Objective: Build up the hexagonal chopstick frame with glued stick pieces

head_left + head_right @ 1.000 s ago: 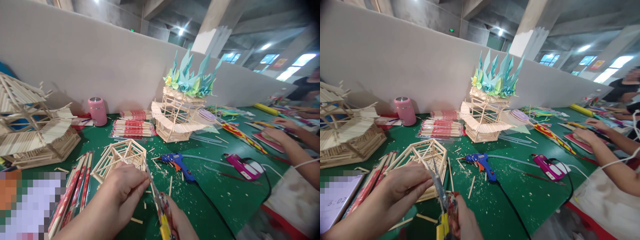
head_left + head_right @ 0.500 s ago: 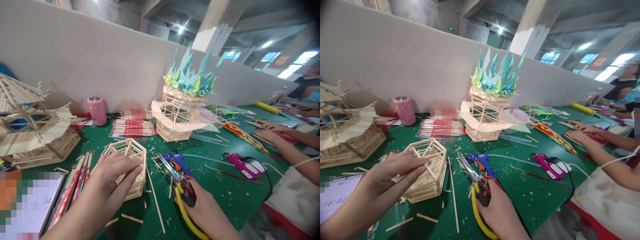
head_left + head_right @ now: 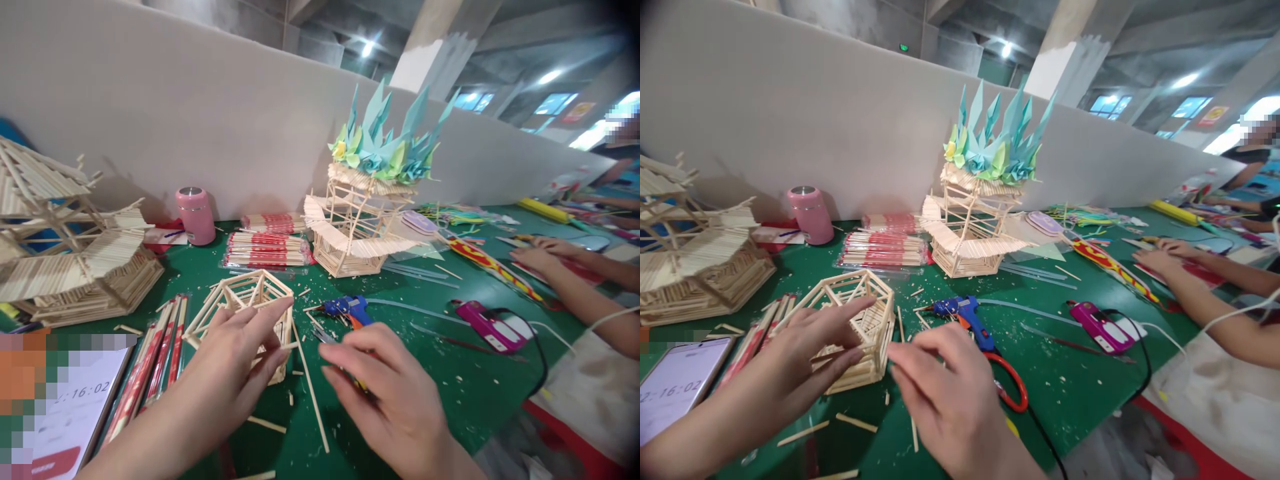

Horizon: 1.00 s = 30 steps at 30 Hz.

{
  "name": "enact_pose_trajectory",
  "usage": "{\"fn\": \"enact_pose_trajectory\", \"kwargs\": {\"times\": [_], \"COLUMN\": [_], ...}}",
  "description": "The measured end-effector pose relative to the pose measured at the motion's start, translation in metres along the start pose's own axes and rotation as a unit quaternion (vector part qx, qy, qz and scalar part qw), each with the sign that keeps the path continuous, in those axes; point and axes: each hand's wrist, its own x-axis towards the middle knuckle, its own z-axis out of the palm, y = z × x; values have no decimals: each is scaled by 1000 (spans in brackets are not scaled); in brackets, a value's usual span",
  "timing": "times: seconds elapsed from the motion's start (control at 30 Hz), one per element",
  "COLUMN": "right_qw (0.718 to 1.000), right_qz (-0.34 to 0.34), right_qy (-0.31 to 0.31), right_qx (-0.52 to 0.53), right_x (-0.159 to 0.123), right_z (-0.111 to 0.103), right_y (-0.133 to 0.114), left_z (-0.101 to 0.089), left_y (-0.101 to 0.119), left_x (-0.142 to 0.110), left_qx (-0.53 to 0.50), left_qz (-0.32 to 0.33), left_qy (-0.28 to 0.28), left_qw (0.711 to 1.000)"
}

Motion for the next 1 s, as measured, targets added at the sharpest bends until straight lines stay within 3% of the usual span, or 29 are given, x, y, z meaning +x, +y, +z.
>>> {"fn": "enact_pose_trajectory", "kwargs": {"times": [0.13,0.4,0.5,0.67,0.77,1.0], "right_qw": [998,984,983,978,978,976], "right_qz": [-40,-112,-105,-103,-101,-108], "right_qy": [-55,-140,-150,-179,-182,-190], "right_qx": [-15,-1,11,10,1,-12], "right_x": [28,44,45,41,40,37], "right_z": [17,19,21,24,26,30], "right_y": [-7,8,10,11,11,13], "left_z": [-1,-1,-9,-17,-10,11], "left_y": [0,-6,-10,-17,-20,-26], "left_x": [-2,-5,-14,-42,-59,-79], "left_qx": [36,-70,-81,-59,-50,43], "left_qz": [20,-69,-104,-206,-204,-106], "left_qy": [6,-13,40,190,229,154], "left_qw": [999,995,990,958,951,981]}}
